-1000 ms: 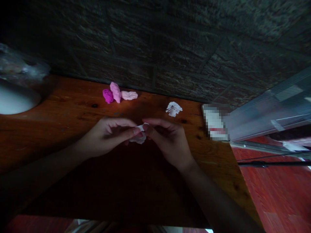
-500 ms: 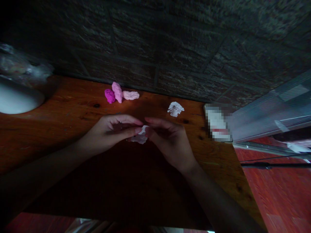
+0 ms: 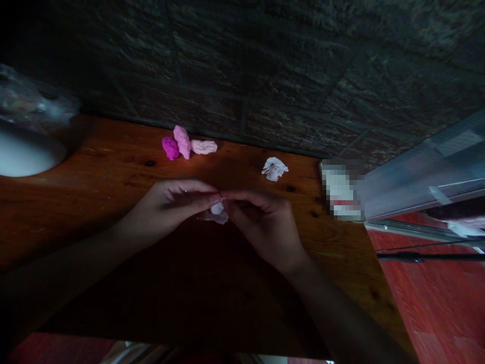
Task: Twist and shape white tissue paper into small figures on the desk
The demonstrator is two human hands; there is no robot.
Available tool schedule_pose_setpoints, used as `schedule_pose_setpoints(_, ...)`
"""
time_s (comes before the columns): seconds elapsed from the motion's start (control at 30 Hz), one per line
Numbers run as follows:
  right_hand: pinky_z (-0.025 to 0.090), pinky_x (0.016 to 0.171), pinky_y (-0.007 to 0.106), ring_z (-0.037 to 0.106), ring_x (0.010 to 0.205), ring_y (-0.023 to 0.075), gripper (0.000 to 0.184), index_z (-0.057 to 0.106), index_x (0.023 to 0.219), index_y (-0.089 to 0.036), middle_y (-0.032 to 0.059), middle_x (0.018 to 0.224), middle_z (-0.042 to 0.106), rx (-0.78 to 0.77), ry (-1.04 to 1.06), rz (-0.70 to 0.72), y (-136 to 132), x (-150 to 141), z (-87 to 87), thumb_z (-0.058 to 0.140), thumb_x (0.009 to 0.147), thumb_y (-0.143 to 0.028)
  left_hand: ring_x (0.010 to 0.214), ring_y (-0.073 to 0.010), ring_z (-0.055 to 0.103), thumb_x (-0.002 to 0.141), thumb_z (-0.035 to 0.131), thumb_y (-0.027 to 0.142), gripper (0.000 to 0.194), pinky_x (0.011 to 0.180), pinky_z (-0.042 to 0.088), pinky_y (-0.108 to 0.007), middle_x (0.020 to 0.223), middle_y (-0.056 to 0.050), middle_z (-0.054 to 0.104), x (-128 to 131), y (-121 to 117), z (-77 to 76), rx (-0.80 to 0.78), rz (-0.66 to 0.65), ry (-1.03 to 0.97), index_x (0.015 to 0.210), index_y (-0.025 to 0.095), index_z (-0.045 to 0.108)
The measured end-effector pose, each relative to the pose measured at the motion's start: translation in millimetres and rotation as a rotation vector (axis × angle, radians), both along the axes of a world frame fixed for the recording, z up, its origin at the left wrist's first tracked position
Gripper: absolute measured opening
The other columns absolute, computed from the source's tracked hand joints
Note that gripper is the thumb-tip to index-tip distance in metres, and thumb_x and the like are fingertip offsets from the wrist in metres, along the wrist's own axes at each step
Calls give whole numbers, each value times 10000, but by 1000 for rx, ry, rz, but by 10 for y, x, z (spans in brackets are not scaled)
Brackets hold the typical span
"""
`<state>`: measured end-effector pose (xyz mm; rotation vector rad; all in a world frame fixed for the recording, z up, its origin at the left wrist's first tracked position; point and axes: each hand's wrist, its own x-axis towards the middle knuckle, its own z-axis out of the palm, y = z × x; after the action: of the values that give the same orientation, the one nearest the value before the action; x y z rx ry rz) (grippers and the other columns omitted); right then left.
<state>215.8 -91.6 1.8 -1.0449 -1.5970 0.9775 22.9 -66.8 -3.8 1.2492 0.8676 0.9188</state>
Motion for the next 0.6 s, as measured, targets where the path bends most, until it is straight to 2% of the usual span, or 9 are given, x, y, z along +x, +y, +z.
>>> schedule_pose_setpoints(0.23,655,833,312,780,903,177,160,793,1023,-251,12,1004,821,-62,32,21,14,17,-22,722,891,-197,737,-160,732,801,810,239,160,723,600,-280,827,-38,783,-1,7,-5,-89,9,-49,914,136,762)
schedule_pose_setpoints(0.4,658,768,278,780,832,156,133,787,1005,-250,3,941,821,-97,86,10,29,27,-26,736,885,-226,757,-167,739,781,822,229,169,729,599,-289,842,-43,790,6,6,-2,-99,-13,-88,910,140,757)
schedule_pose_setpoints(0.6,657,765,291,778,838,167,137,786,997,-237,20,964,819,-134,92,-5,32,26,-19,760,870,-280,749,-171,739,774,830,243,186,701,594,-283,817,-40,779,20,7,-9,-52,-12,-70,890,137,731)
